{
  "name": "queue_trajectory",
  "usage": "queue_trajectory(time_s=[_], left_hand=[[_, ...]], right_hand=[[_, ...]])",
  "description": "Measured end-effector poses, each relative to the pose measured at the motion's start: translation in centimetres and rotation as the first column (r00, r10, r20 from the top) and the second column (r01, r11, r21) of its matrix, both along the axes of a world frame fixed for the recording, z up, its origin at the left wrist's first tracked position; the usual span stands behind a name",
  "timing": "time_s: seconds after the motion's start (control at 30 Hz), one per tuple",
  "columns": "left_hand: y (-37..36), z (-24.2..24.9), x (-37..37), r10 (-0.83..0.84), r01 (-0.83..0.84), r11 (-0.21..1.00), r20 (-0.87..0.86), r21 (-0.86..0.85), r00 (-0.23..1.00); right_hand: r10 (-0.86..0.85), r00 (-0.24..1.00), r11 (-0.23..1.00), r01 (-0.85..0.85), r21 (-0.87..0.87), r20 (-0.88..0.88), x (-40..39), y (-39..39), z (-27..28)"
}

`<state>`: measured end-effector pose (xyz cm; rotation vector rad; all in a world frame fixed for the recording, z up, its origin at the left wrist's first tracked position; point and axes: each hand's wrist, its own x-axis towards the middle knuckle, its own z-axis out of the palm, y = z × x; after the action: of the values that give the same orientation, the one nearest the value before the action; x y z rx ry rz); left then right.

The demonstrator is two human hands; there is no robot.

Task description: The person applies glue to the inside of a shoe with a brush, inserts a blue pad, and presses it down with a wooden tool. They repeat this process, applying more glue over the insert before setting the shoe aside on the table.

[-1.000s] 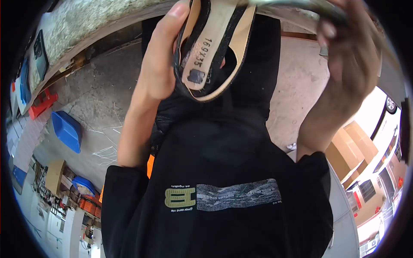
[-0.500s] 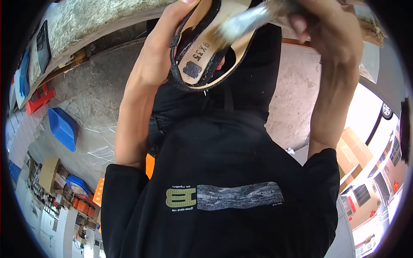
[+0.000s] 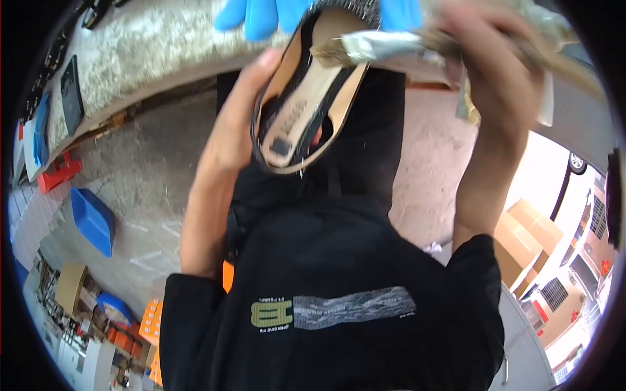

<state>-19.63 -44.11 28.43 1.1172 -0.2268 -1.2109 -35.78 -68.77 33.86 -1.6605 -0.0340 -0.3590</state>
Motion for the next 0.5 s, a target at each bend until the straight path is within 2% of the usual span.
queue_trajectory(time_s=[0.07,0.1,0.17,0.2,0.23,0.27,0.3,0.33,0.4,0.43,0.5], left_hand=[[0.2,0.0,0.0,0.029,-0.025,0.998,0.071,-0.063,0.997],[1.7,-1.0,0.9,-0.097,0.071,0.979,-0.128,-0.189,0.987],[3.8,-1.1,0.0,0.099,-0.134,0.987,-0.325,-0.088,0.94],[4.1,-1.7,0.0,0.05,-0.098,0.978,-0.251,-0.183,0.967],[4.3,-2.3,0.0,0.009,-0.056,0.961,-0.173,-0.272,0.985],[4.1,-2.5,-0.5,-0.003,-0.042,0.955,-0.153,-0.293,0.988],[3.8,-2.5,-1.4,0.012,-0.086,0.955,-0.253,-0.284,0.967],[3.4,-2.7,-2.3,0.026,-0.127,0.956,-0.354,-0.265,0.935],[2.3,-3.3,-3.6,-0.066,-0.009,0.957,-0.245,-0.291,0.967],[1.3,-3.0,-4.4,-0.039,-0.025,0.97,-0.255,-0.242,0.966],[0.2,-5.1,-4.8,-0.125,0.075,0.973,-0.223,-0.22,0.967]], right_hand=[[-0.297,0.936,0.939,0.322,-0.12,0.191,-1.6,0.3,5.4],[-0.634,0.711,0.676,0.7,-0.229,0.304,-1.4,0.9,7.5],[-0.826,0.53,0.41,0.8,-0.437,0.194,-1.6,-0.7,8.9],[-0.919,0.356,0.393,0.777,-0.493,-0.172,0.1,0.1,9.2],[-0.922,0.302,0.387,0.706,-0.593,-0.242,2.0,0.4,8.5],[-0.839,0.544,0.309,0.437,-0.844,-0.025,3.9,1.1,6.1],[-0.828,0.511,0.459,0.384,-0.801,-0.23,5.9,1.5,4.8],[-0.835,0.436,0.482,0.29,-0.827,-0.335,7.7,0.6,4.2],[-0.871,0.38,0.446,0.342,-0.827,-0.312,8.7,-3.0,0.5],[-0.865,0.384,0.457,0.333,-0.825,-0.324,8.6,-3.1,-0.2],[-0.862,0.397,0.456,0.338,-0.823,-0.315,8.4,-3.2,-1.6]])
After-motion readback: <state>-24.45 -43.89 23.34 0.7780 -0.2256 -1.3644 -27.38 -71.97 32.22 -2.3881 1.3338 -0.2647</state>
